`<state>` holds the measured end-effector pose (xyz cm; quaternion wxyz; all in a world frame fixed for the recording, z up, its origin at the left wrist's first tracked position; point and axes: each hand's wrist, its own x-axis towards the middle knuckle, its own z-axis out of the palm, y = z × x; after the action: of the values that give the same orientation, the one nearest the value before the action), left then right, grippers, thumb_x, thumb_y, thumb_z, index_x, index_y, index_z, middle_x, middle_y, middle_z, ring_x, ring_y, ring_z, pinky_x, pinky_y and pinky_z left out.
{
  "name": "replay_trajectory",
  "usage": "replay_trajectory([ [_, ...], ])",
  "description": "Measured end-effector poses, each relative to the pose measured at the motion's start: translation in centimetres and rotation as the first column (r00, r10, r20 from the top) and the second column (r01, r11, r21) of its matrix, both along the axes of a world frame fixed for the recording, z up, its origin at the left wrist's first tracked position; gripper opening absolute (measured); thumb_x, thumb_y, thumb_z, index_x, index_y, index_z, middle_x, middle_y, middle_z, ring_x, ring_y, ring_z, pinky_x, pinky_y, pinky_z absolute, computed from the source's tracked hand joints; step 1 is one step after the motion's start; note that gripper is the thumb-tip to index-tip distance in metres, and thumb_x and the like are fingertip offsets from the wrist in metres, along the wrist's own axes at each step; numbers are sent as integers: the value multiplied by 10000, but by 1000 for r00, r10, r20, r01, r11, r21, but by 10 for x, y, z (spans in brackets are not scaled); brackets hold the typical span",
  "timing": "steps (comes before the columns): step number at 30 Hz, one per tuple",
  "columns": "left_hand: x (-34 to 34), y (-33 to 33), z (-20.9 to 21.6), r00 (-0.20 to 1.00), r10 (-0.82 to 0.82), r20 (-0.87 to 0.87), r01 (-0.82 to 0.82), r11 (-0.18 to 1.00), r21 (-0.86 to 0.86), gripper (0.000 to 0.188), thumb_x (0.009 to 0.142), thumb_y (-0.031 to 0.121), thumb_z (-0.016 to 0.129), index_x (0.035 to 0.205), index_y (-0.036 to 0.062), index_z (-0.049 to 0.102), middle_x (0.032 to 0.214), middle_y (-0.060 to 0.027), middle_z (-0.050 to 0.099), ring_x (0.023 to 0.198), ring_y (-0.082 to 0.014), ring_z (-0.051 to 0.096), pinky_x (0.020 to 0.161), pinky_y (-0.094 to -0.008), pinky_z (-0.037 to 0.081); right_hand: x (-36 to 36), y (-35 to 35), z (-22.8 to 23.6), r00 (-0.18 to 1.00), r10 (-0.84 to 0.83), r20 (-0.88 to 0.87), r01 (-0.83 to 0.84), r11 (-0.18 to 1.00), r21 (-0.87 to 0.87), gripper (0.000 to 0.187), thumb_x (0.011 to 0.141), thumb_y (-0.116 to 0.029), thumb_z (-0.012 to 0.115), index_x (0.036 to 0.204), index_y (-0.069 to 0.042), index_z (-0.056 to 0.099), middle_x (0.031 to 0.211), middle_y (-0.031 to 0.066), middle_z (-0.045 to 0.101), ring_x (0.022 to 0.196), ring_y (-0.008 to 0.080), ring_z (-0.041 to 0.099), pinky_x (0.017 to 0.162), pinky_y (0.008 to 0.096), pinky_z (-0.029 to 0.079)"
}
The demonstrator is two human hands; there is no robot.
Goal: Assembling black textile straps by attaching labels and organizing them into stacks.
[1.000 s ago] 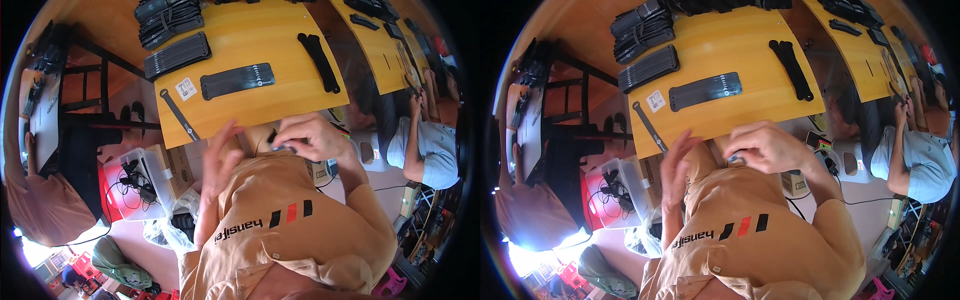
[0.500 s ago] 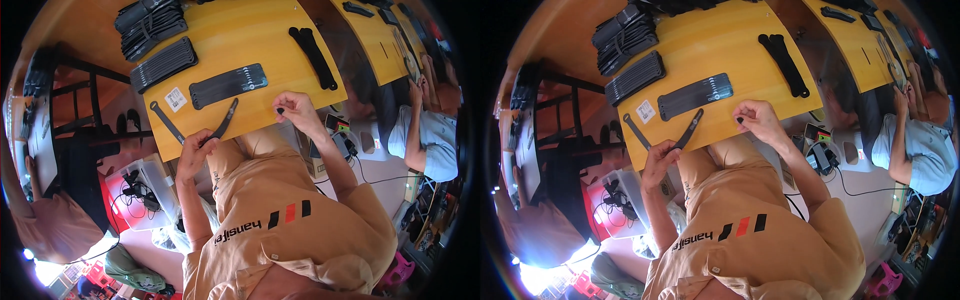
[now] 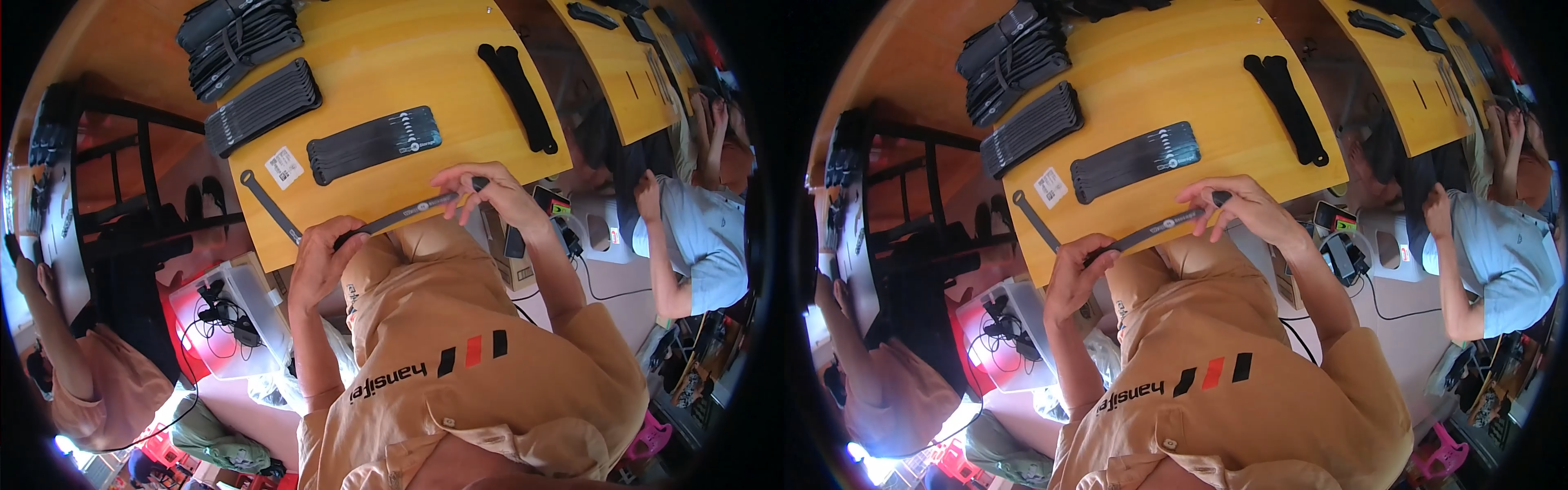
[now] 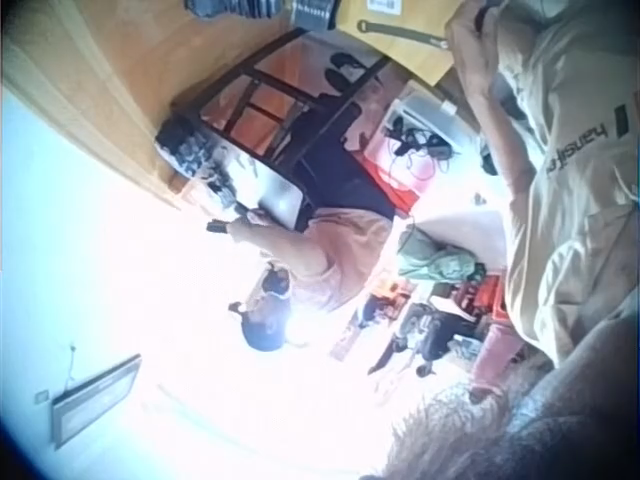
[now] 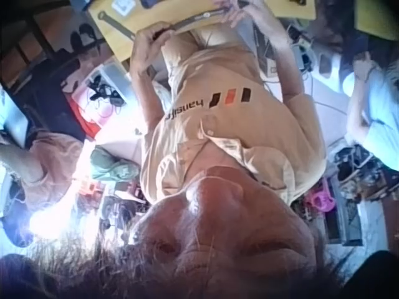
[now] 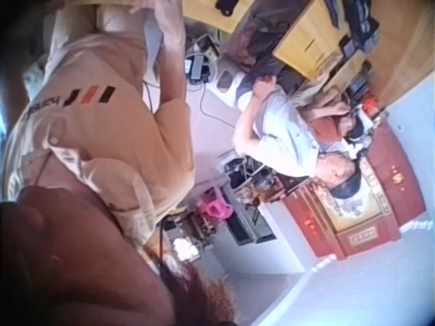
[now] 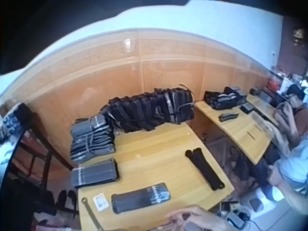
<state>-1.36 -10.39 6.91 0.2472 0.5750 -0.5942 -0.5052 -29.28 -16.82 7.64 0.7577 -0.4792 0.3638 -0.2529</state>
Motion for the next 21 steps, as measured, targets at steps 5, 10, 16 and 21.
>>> replay_trajectory([
  [5, -6, -5, 3, 999, -30, 16, 30, 999, 17, 146, 787, 76, 624, 880, -35, 607, 720, -144, 587, 633, -213, 566, 601, -299, 437, 0, 9, -14, 988, -83, -130, 72, 994, -83, 205, 820, 66, 518, 993, 26, 621, 786, 61, 604, 673, 100, 608, 579, 203, 500],
  [10, 12, -6, -16, 978, 127, -163, -104, 985, 138, 126, 824, 72, 611, 873, -44, 613, 688, -54, 588, 625, -82, 539, 576, -230, 447, 2, 2, -25, 911, -357, -208, 330, 931, -157, 92, 825, -13, 600, 895, 36, 634, 718, 52, 617, 585, 76, 581, 529, 186, 479],
  [16, 20, -13, -31, 912, 358, -198, -336, 932, 136, 124, 843, 81, 599, 893, -29, 624, 726, -25, 596, 634, -81, 550, 584, -219, 472, 7, -8, -53, 868, -442, -226, 414, 896, -161, 45, 836, -22, 592, 857, 4, 623, 715, 20, 608, 582, 53, 553, 502, 170, 436],
  [21, 17, -22, -52, 794, 551, -256, -551, 831, 79, 121, 849, 62, 589, 928, -26, 615, 759, -35, 604, 635, -79, 565, 580, -200, 485, 14, -21, -70, 851, -479, -217, 448, 876, -177, 42, 826, -9, 588, 855, -4, 619, 696, 5, 597, 567, 46, 531, 500, 172, 425],
])
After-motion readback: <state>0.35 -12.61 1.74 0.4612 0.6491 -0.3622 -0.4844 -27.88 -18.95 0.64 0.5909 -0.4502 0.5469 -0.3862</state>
